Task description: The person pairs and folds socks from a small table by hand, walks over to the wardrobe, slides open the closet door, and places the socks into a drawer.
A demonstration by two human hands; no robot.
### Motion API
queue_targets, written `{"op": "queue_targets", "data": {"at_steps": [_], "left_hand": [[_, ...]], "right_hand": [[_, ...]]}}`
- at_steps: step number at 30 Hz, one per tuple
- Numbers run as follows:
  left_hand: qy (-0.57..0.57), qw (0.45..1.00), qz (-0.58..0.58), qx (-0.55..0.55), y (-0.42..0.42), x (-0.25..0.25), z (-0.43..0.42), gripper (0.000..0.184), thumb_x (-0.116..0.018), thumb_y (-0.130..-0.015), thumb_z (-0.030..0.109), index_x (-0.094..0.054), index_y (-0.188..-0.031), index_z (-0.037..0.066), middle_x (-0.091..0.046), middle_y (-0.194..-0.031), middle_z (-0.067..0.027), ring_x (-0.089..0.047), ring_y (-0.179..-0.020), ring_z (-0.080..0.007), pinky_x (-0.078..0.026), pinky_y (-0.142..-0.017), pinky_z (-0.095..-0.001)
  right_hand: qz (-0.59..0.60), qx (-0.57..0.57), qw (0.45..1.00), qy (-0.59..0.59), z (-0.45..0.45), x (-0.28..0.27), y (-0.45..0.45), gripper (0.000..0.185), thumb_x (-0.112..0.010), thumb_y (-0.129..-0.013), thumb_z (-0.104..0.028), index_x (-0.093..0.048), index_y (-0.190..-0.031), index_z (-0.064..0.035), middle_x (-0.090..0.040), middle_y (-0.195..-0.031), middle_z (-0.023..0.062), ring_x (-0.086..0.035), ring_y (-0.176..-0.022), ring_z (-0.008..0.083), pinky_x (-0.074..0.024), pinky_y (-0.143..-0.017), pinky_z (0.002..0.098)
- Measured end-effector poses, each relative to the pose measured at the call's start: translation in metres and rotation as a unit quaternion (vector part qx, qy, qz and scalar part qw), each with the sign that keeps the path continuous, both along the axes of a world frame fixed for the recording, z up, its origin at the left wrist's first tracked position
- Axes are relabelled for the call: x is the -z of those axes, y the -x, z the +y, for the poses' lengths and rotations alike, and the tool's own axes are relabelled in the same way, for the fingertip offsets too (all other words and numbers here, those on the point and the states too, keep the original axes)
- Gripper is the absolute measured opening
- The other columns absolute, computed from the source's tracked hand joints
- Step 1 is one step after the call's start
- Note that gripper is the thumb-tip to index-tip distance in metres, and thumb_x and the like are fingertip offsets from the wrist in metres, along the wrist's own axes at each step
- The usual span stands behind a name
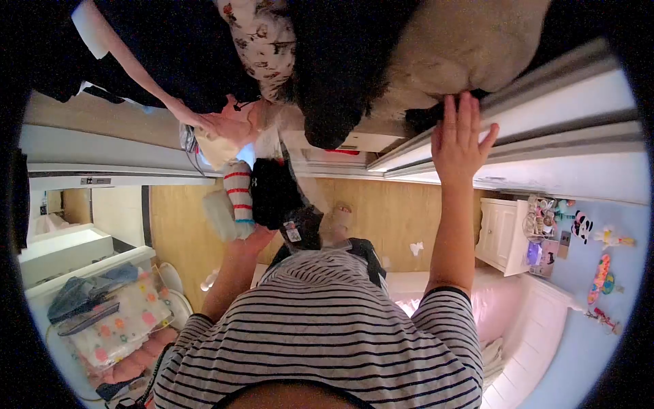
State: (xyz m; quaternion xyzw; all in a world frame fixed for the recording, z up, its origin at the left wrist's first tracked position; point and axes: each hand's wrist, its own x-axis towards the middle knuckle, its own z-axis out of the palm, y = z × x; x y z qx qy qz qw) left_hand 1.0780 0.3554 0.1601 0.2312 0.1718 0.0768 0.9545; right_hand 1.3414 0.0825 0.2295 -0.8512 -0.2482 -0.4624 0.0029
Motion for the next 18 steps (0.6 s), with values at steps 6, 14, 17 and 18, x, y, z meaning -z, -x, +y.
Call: {"op": "queue_targets", "data": {"at_steps": [6,14,17,18], "left_hand": [[0.031,0.998,0.023,-0.048,0.023,0.02,0.014,0.039,-0.058,-0.075,0.007,-0.045,-0.112,0.008,-0.051,-0.097,-0.0034,-0.049,-0.092,-0.017,-0.04,-0.085,-0.0331],[0.055,0.993,0.073,-0.074,0.052,0.073,0.031,0.041,-0.058,-0.075,0.008,-0.043,-0.114,0.008,-0.05,-0.098,-0.0023,-0.048,-0.093,-0.0152,-0.04,-0.087,-0.032],[0.064,0.993,0.073,-0.071,0.042,0.085,0.034,0.042,-0.058,-0.075,0.008,-0.042,-0.114,0.008,-0.049,-0.099,-0.0018,-0.048,-0.093,-0.0145,-0.04,-0.087,-0.0315],[0.069,0.993,0.071,-0.069,0.035,0.087,0.033,0.043,-0.058,-0.075,0.008,-0.042,-0.114,0.008,-0.049,-0.099,-0.0017,-0.047,-0.093,-0.0142,-0.039,-0.087,-0.0314]], "right_hand": [[0.078,-0.143,0.97,-0.183,0.027,0.029,0.03,0.051,-0.058,-0.078,-0.015,-0.042,-0.124,-0.0023,-0.043,-0.129,0.0145,-0.036,-0.124,0.0302,-0.0077,-0.105,0.0487],[0.478,-0.048,0.867,0.136,0.056,0.196,-0.005,0.017,-0.064,-0.072,-0.023,-0.062,-0.085,-0.0123,-0.06,-0.101,0.0105,-0.055,-0.096,0.027,-0.0465,-0.079,0.0435],[0.382,-0.024,0.91,0.161,0.045,0.189,-0.019,0.03,-0.064,-0.071,-0.027,-0.061,-0.098,-0.0146,-0.057,-0.108,0.0111,-0.056,-0.097,0.0272,-0.0474,-0.078,0.0434],[0.335,-0.059,0.931,0.131,0.045,0.18,-0.02,0.035,-0.065,-0.071,-0.028,-0.06,-0.103,-0.0147,-0.056,-0.11,0.0109,-0.055,-0.098,0.0279,-0.0467,-0.08,0.0432]]}}
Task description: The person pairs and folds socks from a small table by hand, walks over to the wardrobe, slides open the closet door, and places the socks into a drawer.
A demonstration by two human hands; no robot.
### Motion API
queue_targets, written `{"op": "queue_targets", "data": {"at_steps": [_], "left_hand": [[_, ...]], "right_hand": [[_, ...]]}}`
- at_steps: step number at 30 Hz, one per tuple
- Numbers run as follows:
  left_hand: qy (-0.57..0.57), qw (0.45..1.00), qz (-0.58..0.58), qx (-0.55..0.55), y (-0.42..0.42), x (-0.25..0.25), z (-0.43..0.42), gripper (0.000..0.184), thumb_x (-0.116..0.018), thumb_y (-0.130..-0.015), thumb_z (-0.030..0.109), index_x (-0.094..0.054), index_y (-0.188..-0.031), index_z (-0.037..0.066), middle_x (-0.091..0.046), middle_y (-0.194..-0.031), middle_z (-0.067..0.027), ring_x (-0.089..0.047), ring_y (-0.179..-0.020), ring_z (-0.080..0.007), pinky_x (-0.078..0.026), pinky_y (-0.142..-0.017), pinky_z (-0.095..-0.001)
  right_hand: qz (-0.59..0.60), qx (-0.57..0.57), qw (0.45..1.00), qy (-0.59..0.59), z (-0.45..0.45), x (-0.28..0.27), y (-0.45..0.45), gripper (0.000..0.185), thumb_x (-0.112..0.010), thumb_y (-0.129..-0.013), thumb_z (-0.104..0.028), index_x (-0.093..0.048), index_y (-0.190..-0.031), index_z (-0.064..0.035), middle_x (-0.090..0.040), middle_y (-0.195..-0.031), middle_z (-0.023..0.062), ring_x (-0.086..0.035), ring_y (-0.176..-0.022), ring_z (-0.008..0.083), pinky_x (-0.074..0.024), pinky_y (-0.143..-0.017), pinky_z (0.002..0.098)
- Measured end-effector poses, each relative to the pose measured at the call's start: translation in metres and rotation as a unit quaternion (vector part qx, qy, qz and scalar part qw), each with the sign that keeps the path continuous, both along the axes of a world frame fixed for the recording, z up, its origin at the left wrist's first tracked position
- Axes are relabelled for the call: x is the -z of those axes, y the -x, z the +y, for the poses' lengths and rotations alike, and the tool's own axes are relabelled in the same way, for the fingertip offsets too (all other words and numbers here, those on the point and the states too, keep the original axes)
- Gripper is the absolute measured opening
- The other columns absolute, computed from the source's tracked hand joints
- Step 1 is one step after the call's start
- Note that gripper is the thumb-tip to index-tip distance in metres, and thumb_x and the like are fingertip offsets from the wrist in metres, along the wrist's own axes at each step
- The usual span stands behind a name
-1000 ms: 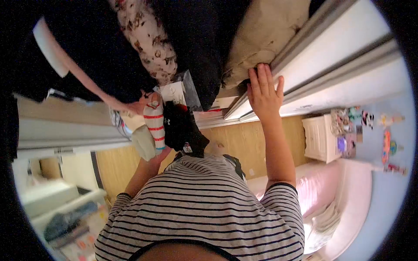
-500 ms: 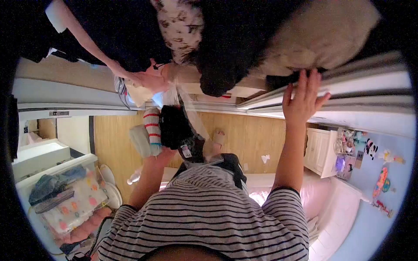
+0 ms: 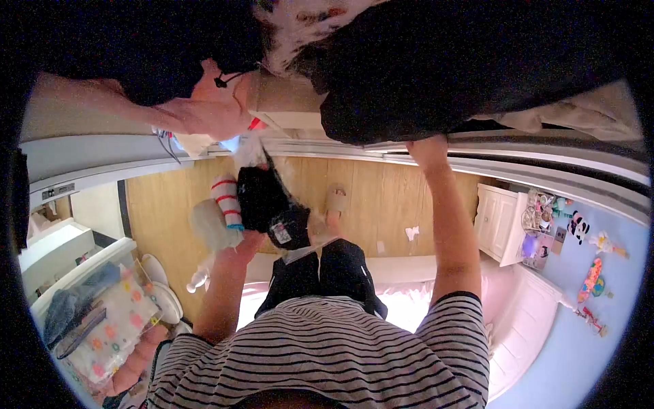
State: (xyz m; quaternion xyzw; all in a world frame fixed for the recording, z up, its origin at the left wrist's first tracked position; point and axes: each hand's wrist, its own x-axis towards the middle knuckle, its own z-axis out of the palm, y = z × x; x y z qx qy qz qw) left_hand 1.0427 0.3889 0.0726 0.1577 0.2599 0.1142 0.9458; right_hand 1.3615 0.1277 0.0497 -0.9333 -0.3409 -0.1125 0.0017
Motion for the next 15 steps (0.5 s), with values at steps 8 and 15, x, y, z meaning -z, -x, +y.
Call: {"op": "queue_targets", "data": {"at_steps": [8,15], "left_hand": [[-0.109,0.99,0.085,0.032,-0.041,0.019,-0.027,0.054,-0.061,-0.069,0.006,-0.038,-0.118,0.008,-0.047,-0.102,-0.0004,-0.046,-0.095,-0.0122,-0.039,-0.087,-0.028],[-0.191,0.979,0.052,0.04,-0.035,0.061,-0.026,0.043,-0.06,-0.075,0.021,-0.043,-0.114,0.013,-0.051,-0.106,-0.001,-0.05,-0.095,-0.0133,-0.046,-0.074,-0.0304]], "right_hand": [[-0.022,-0.05,0.998,-0.012,-0.017,0.026,-0.013,0.052,-0.065,-0.067,-0.032,-0.055,-0.115,-0.015,-0.046,-0.125,0.0141,-0.041,-0.115,0.0357,-0.032,-0.098,0.0462],[-0.047,-0.029,0.995,0.078,-0.06,0.04,-0.032,0.052,-0.065,-0.068,-0.034,-0.056,-0.115,-0.0152,-0.049,-0.123,0.0143,-0.043,-0.114,0.0361,-0.0317,-0.098,0.046]]}}
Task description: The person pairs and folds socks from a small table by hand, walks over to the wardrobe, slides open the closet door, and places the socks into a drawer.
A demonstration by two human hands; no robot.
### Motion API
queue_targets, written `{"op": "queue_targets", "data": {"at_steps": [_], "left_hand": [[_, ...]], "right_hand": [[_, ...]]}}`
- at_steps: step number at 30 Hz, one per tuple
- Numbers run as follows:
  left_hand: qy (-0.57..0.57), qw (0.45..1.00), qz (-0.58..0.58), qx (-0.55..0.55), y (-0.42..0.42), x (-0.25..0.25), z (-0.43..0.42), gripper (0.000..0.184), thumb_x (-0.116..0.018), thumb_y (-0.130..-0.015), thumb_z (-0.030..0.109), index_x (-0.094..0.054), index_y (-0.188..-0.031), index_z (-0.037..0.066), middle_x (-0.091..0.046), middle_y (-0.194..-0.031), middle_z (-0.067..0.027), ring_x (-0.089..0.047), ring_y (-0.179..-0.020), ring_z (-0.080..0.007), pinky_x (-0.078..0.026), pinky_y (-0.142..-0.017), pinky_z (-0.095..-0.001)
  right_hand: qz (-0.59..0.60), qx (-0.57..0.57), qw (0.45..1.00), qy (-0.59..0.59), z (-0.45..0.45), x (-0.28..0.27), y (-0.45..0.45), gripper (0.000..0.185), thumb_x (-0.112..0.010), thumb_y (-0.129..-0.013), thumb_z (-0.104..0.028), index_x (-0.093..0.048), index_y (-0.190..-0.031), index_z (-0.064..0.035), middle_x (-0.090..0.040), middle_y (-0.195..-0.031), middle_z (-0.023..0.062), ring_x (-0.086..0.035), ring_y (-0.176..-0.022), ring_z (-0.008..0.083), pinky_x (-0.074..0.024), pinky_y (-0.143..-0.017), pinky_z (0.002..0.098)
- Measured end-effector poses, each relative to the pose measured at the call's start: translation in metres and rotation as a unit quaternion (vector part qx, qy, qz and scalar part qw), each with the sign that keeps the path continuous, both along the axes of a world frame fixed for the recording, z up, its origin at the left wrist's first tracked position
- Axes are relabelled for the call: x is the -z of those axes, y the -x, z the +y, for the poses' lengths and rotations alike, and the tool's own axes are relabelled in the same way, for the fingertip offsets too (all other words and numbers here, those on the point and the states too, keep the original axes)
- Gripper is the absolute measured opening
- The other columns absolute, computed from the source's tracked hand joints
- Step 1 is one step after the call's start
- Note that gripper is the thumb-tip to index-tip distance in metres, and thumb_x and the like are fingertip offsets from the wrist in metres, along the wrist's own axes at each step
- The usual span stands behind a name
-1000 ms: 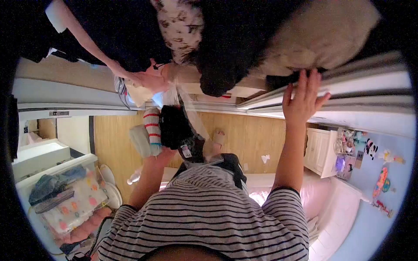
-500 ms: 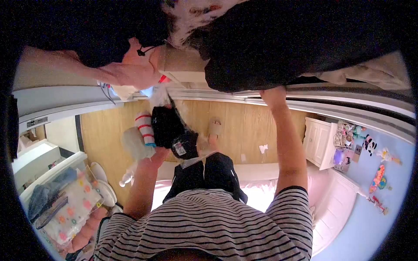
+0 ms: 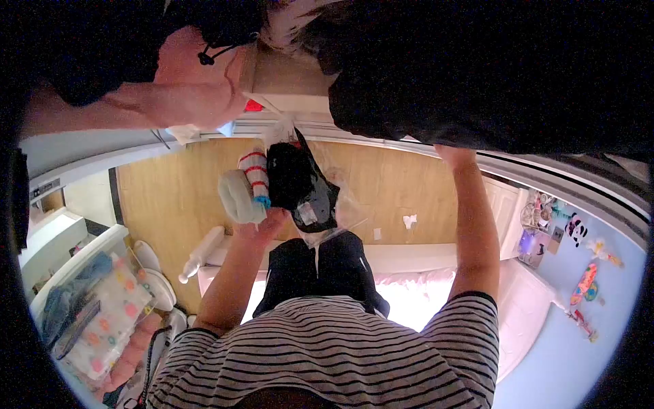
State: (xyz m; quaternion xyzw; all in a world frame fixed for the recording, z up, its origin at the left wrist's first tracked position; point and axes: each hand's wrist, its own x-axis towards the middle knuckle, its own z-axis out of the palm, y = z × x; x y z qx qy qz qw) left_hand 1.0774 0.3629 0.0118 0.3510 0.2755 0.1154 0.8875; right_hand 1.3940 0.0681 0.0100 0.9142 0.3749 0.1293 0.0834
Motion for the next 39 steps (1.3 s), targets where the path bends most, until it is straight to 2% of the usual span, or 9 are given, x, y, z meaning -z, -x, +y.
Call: {"op": "queue_targets", "data": {"at_steps": [3,14,18,25,27,29,32,36,39], "left_hand": [[0.309,0.947,-0.064,-0.053,0.003,-0.001,-0.002,0.045,-0.051,-0.08,0.052,-0.053,-0.109,0.018,-0.057,-0.106,-0.0018,-0.056,-0.096,-0.0239,-0.05,-0.069,-0.0431],[0.278,0.956,-0.09,-0.021,-0.023,-0.033,-0.017,0.037,-0.052,-0.083,0.045,-0.05,-0.11,0.02,-0.056,-0.104,0.0038,-0.053,-0.102,-0.0171,-0.044,-0.078,-0.0395],[0.315,0.944,-0.082,-0.06,-0.014,-0.022,-0.023,0.036,-0.05,-0.083,0.048,-0.052,-0.105,0.019,-0.058,-0.097,-0.0002,-0.057,-0.092,-0.021,-0.052,-0.068,-0.043],[0.27,0.96,-0.025,-0.069,-0.022,-0.016,-0.024,0.033,-0.052,-0.084,0.04,-0.05,-0.11,0.02,-0.055,-0.09,0.005,-0.053,-0.082,-0.0094,-0.043,-0.065,-0.0298],[0.228,0.972,-0.028,-0.056,-0.024,-0.019,-0.024,0.032,-0.051,-0.085,0.038,-0.049,-0.111,0.02,-0.055,-0.09,0.0049,-0.053,-0.082,-0.0105,-0.043,-0.065,-0.0292],[0.076,0.996,-0.023,-0.043,-0.02,-0.019,-0.025,0.035,-0.054,-0.084,0.03,-0.046,-0.116,0.018,-0.053,-0.097,0.0022,-0.052,-0.088,-0.0122,-0.043,-0.072,-0.031],[-0.153,0.988,-0.007,-0.007,-0.005,-0.011,-0.029,0.044,-0.058,-0.082,0.018,-0.04,-0.122,0.015,-0.051,-0.108,-0.0019,-0.051,-0.099,-0.0147,-0.044,-0.083,-0.0336],[-0.145,0.988,0.043,0.022,0.009,-0.001,-0.02,0.052,-0.059,-0.079,0.005,-0.036,-0.125,0.011,-0.046,-0.119,-0.0058,-0.048,-0.108,-0.0178,-0.042,-0.091,-0.0362],[0.138,0.986,-0.059,-0.066,0.008,0.001,-0.018,0.049,-0.058,-0.081,0.009,-0.037,-0.125,0.012,-0.047,-0.118,-0.0057,-0.048,-0.108,-0.0188,-0.043,-0.09,-0.0368]], "right_hand": [[-0.024,-0.015,1.0,0.012,-0.011,-0.004,-0.005,0.052,-0.065,-0.068,-0.036,-0.056,-0.114,-0.0144,-0.05,-0.121,0.015,-0.044,-0.113,0.0362,-0.0319,-0.098,0.0463],[-0.006,0.013,0.996,0.083,-0.053,0.014,-0.033,0.044,-0.057,-0.076,-0.034,-0.056,-0.113,-0.0111,-0.052,-0.119,0.0163,-0.048,-0.111,0.034,-0.034,-0.097,0.0438],[0.012,0.038,0.999,0.016,-0.057,0.034,-0.037,0.041,-0.057,-0.076,-0.033,-0.058,-0.11,-0.0096,-0.054,-0.117,0.0152,-0.049,-0.109,0.0328,-0.035,-0.097,0.042],[0.131,0.045,0.962,-0.236,-0.017,0.152,-0.02,0.036,-0.054,-0.079,-0.037,-0.059,-0.104,-0.0114,-0.057,-0.114,0.0098,-0.053,-0.103,0.0273,-0.0373,-0.094,0.0412],[0.367,0.119,0.837,-0.389,0.026,0.189,0.0,0.037,-0.053,-0.08,-0.038,-0.058,-0.106,-0.0117,-0.056,-0.114,0.0094,-0.053,-0.104,0.0272,-0.037,-0.094,0.0416],[0.586,0.22,0.487,-0.609,0.075,0.211,0.017,0.038,-0.052,-0.081,-0.038,-0.057,-0.107,-0.0121,-0.056,-0.115,0.009,-0.052,-0.104,0.027,-0.0366,-0.094,0.042],[0.634,0.225,0.176,-0.719,0.119,0.234,0.032,0.039,-0.051,-0.082,-0.039,-0.055,-0.109,-0.0126,-0.055,-0.116,0.0085,-0.051,-0.105,0.0268,-0.0361,-0.094,0.0427],[0.631,0.172,0.01,-0.757,0.128,0.246,0.041,0.04,-0.049,-0.083,-0.041,-0.053,-0.112,-0.0132,-0.054,-0.117,0.0077,-0.049,-0.106,0.0265,-0.0355,-0.094,0.0435],[0.647,0.153,-0.013,-0.747,0.12,0.247,0.046,0.041,-0.047,-0.084,-0.042,-0.051,-0.114,-0.0137,-0.053,-0.118,0.0071,-0.048,-0.106,0.0263,-0.035,-0.094,0.0441]]}}
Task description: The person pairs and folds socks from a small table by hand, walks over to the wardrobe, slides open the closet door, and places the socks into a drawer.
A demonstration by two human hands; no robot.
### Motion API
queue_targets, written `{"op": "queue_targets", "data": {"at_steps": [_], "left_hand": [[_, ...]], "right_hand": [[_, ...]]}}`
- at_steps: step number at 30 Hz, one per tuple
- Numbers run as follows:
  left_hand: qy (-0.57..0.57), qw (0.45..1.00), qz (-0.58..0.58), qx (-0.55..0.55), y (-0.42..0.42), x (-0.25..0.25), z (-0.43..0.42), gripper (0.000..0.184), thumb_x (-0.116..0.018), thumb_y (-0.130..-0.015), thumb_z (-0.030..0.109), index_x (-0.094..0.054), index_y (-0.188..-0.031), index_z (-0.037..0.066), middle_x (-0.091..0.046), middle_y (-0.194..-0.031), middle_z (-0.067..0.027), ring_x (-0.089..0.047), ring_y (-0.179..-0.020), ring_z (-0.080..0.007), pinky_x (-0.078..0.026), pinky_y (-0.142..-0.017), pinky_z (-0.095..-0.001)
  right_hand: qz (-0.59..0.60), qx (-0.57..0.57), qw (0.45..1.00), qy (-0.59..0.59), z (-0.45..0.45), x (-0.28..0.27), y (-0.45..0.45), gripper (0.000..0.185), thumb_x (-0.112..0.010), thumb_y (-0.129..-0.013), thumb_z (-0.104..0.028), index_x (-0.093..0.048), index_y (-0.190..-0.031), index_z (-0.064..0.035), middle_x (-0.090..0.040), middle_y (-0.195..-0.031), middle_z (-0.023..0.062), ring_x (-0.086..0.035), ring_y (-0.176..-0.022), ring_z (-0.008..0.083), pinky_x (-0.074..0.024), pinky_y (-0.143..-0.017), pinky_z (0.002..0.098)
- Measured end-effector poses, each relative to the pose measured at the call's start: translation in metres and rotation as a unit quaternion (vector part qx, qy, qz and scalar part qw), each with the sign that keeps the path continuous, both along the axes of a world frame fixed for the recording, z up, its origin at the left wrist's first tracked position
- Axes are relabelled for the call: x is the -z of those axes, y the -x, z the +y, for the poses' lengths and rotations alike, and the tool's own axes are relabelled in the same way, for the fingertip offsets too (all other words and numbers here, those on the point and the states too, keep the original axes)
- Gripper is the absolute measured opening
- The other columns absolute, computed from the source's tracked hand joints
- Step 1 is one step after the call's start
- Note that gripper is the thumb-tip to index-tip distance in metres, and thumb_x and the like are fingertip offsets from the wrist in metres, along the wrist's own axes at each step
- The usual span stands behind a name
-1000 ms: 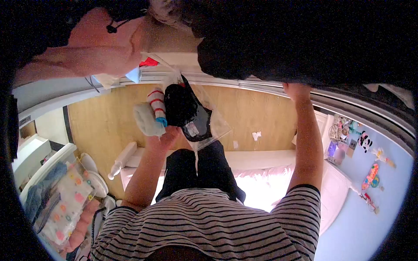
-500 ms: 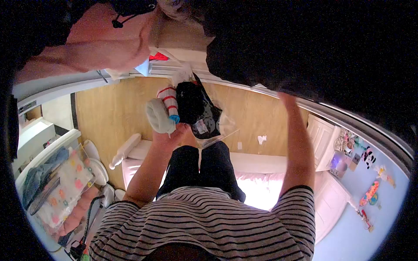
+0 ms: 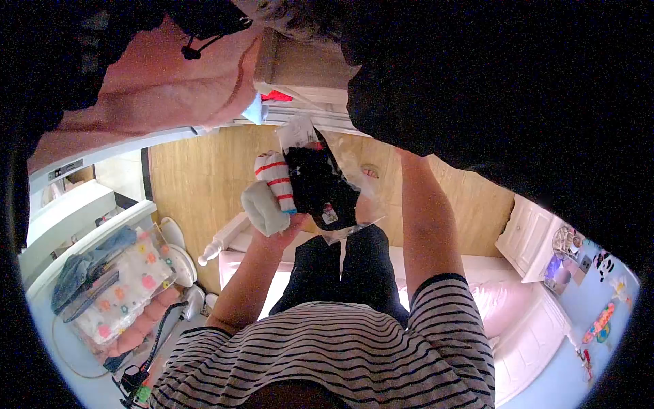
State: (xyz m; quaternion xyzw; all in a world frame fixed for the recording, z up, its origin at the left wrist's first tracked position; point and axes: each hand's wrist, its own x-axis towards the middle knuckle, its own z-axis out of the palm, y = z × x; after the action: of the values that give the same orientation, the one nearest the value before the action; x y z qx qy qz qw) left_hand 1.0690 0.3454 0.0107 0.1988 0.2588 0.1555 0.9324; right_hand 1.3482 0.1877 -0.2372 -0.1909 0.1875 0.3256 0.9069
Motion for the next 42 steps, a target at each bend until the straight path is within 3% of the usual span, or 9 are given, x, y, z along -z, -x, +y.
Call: {"op": "queue_targets", "data": {"at_steps": [12,15,18,21,25,27,29,33,42], "left_hand": [[-0.13,0.989,0.057,0.033,0.014,0.032,0.003,0.031,-0.047,-0.088,0.019,-0.043,-0.118,0.01,-0.052,-0.109,-0.0042,-0.052,-0.097,-0.0159,-0.047,-0.082,-0.0328],[-0.54,0.808,0.19,0.136,0.019,0.028,0.015,0.03,-0.044,-0.09,0.021,-0.044,-0.117,0.01,-0.053,-0.107,-0.0038,-0.054,-0.094,-0.0159,-0.048,-0.082,-0.0325],[-0.547,0.81,0.201,0.062,0.022,0.025,0.006,0.035,-0.045,-0.088,0.032,-0.046,-0.116,0.011,-0.054,-0.107,-0.0035,-0.054,-0.093,-0.0179,-0.047,-0.081,-0.0342],[-0.122,0.974,0.182,0.055,0.007,0.006,0.004,0.039,-0.049,-0.086,0.035,-0.046,-0.115,0.011,-0.055,-0.107,-0.0041,-0.054,-0.095,-0.0205,-0.046,-0.083,-0.0361],[-0.743,0.613,0.26,0.064,0.041,0.083,0.004,0.038,-0.051,-0.085,0.034,-0.047,-0.115,0.011,-0.055,-0.108,-0.0051,-0.055,-0.096,-0.0223,-0.046,-0.086,-0.0356],[-0.542,0.809,0.226,-0.021,0.039,0.077,0.003,0.037,-0.051,-0.086,0.031,-0.046,-0.116,0.01,-0.055,-0.108,-0.0053,-0.055,-0.096,-0.0214,-0.046,-0.085,-0.0343],[0.175,0.981,0.079,-0.031,0.007,0.015,0.007,0.036,-0.049,-0.087,0.028,-0.046,-0.117,0.009,-0.055,-0.109,-0.0055,-0.055,-0.097,-0.0197,-0.046,-0.085,-0.0336],[-0.248,0.947,0.135,0.15,-0.021,0.006,-0.011,0.033,-0.045,-0.088,0.024,-0.046,-0.118,0.009,-0.056,-0.11,-0.008,-0.056,-0.099,-0.0211,-0.048,-0.084,-0.0354],[0.032,0.994,0.025,0.103,-0.004,0.008,-0.013,0.051,-0.052,-0.085,0.031,-0.036,-0.129,0.012,-0.049,-0.119,-0.0032,-0.049,-0.108,-0.0166,-0.044,-0.087,-0.0308]], "right_hand": [[0.074,-0.101,0.962,0.244,-0.011,-0.022,0.048,0.023,-0.047,-0.087,-0.033,-0.056,-0.1,-0.0169,-0.057,-0.097,-0.0015,-0.052,-0.089,0.0251,-0.0414,-0.081,0.0429],[0.08,-0.077,0.965,0.239,-0.004,-0.032,0.048,0.024,-0.048,-0.087,-0.035,-0.056,-0.099,-0.0165,-0.057,-0.098,-0.0015,-0.052,-0.09,0.0259,-0.0429,-0.079,0.043],[0.124,-0.04,0.968,0.214,-0.005,-0.016,0.048,0.028,-0.047,-0.086,-0.039,-0.055,-0.1,-0.0153,-0.057,-0.1,-0.0005,-0.054,-0.09,0.0261,-0.0454,-0.076,0.0443],[0.04,-0.143,0.949,0.279,-0.012,-0.03,0.039,0.036,-0.046,-0.085,-0.045,-0.055,-0.101,-0.0139,-0.057,-0.103,0.0038,-0.055,-0.089,0.0261,-0.0464,-0.079,0.043],[0.004,-0.084,0.929,0.36,-0.066,-0.022,-0.02,0.025,-0.048,-0.084,-0.036,-0.052,-0.091,-0.0123,-0.053,-0.091,0.0039,-0.053,-0.082,0.024,-0.0451,-0.073,0.0422],[0.051,0.007,0.918,0.392,-0.112,0.004,-0.049,0.02,-0.048,-0.084,-0.032,-0.05,-0.085,-0.0115,-0.051,-0.085,0.0039,-0.051,-0.078,0.023,-0.0445,-0.07,0.0418],[0.096,0.055,0.906,0.408,-0.141,0.017,-0.069,0.017,-0.049,-0.084,-0.027,-0.049,-0.08,-0.0108,-0.05,-0.079,0.0039,-0.05,-0.075,0.0219,-0.0438,-0.067,0.0414],[0.164,0.072,0.886,0.427,-0.149,-0.019,-0.068,0.019,-0.046,-0.085,-0.023,-0.046,-0.073,-0.0089,-0.045,-0.071,0.0038,-0.047,-0.069,0.0215,-0.042,-0.07,0.0413],[0.279,0.112,0.886,0.352,-0.195,-0.018,-0.114,0.049,-0.054,-0.079,-0.034,-0.033,-0.112,-0.0042,-0.041,-0.107,0.0141,-0.045,-0.091,0.0309,-0.0406,-0.081,0.044]]}}
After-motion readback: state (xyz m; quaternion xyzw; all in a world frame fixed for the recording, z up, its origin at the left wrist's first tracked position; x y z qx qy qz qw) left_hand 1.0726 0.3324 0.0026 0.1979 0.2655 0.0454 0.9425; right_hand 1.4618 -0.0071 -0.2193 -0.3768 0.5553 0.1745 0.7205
